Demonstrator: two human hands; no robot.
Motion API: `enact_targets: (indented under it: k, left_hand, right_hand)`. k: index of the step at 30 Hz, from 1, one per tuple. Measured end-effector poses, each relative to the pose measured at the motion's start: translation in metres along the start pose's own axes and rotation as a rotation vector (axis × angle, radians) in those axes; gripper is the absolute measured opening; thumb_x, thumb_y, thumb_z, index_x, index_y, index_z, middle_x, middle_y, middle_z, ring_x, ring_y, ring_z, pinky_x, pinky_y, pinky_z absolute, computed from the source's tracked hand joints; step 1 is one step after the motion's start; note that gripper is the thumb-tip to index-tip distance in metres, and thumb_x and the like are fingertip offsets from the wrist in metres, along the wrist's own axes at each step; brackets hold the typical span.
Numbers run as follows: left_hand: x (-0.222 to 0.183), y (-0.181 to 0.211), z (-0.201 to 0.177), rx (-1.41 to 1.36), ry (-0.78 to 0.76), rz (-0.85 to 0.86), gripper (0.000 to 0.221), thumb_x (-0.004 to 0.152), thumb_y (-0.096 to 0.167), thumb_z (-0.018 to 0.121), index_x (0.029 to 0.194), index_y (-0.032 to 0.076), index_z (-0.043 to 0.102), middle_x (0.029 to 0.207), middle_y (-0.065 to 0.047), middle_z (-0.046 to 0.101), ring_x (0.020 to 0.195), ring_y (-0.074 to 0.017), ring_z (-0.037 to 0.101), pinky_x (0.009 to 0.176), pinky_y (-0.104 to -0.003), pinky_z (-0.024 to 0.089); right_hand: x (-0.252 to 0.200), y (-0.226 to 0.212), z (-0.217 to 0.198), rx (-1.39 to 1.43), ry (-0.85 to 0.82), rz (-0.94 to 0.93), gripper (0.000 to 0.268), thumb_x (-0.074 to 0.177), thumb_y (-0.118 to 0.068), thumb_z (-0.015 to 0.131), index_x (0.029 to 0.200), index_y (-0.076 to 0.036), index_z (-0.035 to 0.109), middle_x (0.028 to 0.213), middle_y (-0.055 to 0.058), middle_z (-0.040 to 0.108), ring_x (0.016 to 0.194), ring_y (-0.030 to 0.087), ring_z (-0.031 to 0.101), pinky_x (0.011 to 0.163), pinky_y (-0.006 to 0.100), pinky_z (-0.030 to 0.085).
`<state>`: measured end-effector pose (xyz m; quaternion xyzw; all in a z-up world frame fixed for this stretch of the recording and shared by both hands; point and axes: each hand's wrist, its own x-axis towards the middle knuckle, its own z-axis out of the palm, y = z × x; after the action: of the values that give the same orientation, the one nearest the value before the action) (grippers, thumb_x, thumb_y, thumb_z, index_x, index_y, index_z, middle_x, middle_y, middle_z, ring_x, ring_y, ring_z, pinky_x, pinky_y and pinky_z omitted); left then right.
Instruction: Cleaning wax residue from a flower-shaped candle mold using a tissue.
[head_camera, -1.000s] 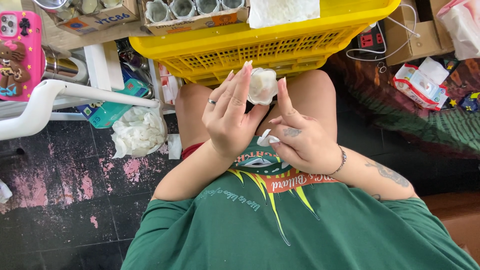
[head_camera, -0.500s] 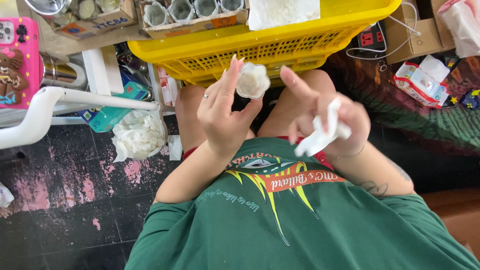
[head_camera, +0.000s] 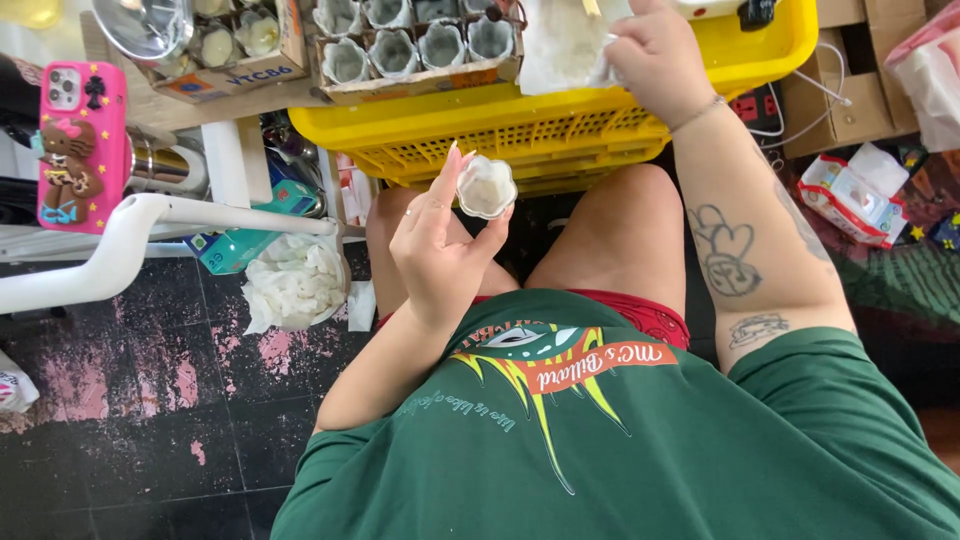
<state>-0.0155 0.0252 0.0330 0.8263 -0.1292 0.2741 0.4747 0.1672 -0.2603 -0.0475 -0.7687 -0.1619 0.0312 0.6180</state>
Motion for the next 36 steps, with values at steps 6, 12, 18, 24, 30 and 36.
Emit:
enact_targets:
  k: [6, 12, 18, 24, 30, 36]
  left_hand:
    - [0.006, -0.007, -0.004, 0.005, 0.017, 0.033, 0.068, 0.089, 0.008, 0.089, 0.146, -0.002, 0.052, 0.128, -0.015, 0.072, 0.113, -0.0230, 0.073, 0.102, -0.032, 0.059]
    - [0.008, -0.014, -0.005, 0.024, 0.023, 0.004, 0.070, 0.089, 0.011, 0.089, 0.147, -0.002, 0.052, 0.125, -0.017, 0.072, 0.112, -0.0237, 0.074, 0.100, -0.033, 0.060]
    - [0.004, -0.012, -0.001, -0.008, 0.009, -0.009, 0.070, 0.090, 0.010, 0.089, 0.148, -0.002, 0.051, 0.126, -0.017, 0.073, 0.113, -0.0228, 0.073, 0.101, -0.032, 0.060]
    - [0.000, -0.007, 0.000, -0.323, -0.077, -0.143, 0.064, 0.090, -0.004, 0.084, 0.146, -0.003, 0.053, 0.140, -0.015, 0.066, 0.127, -0.0183, 0.067, 0.113, -0.032, 0.053]
    - [-0.003, -0.002, 0.012, -0.805, -0.261, -0.418, 0.063, 0.092, -0.014, 0.077, 0.148, -0.004, 0.051, 0.149, -0.012, 0.059, 0.135, -0.0163, 0.059, 0.118, -0.032, 0.049]
    - [-0.004, 0.022, 0.025, -0.882, -0.351, -0.332, 0.063, 0.093, -0.007, 0.081, 0.148, 0.000, 0.051, 0.149, -0.009, 0.060, 0.130, -0.0118, 0.061, 0.115, -0.028, 0.048]
  right_hand:
    - [0.037, 0.027, 0.012, -0.976, 0.005, -0.226, 0.031, 0.101, -0.025, 0.062, 0.086, 0.000, 0.074, 0.112, 0.021, 0.068, 0.086, 0.038, 0.065, 0.077, 0.049, 0.054]
    - [0.035, 0.011, 0.025, -1.210, 0.012, -0.196, 0.029, 0.095, -0.024, 0.061, 0.078, -0.002, 0.072, 0.120, 0.022, 0.067, 0.068, 0.032, 0.063, 0.058, 0.047, 0.049]
    - [0.016, -0.019, 0.027, -1.640, -0.228, -0.242, 0.023, 0.093, -0.020, 0.063, 0.076, -0.011, 0.076, 0.081, 0.005, 0.069, 0.106, 0.025, 0.063, 0.060, 0.043, 0.047]
    - [-0.037, -0.036, 0.008, -0.937, 0.170, -0.129, 0.032, 0.112, -0.023, 0.059, 0.092, -0.002, 0.073, 0.111, 0.016, 0.070, 0.091, 0.034, 0.066, 0.080, 0.047, 0.055]
    - [-0.125, -0.056, 0.022, 0.920, 0.195, 0.164, 0.030, 0.120, -0.028, 0.044, 0.132, -0.007, 0.061, 0.147, 0.027, 0.060, 0.099, 0.029, 0.068, 0.080, 0.036, 0.056]
    - [-0.167, -0.086, 0.053, 1.181, 0.030, 0.084, 0.031, 0.119, -0.035, 0.045, 0.141, -0.016, 0.053, 0.158, 0.029, 0.049, 0.121, 0.041, 0.064, 0.094, 0.049, 0.059]
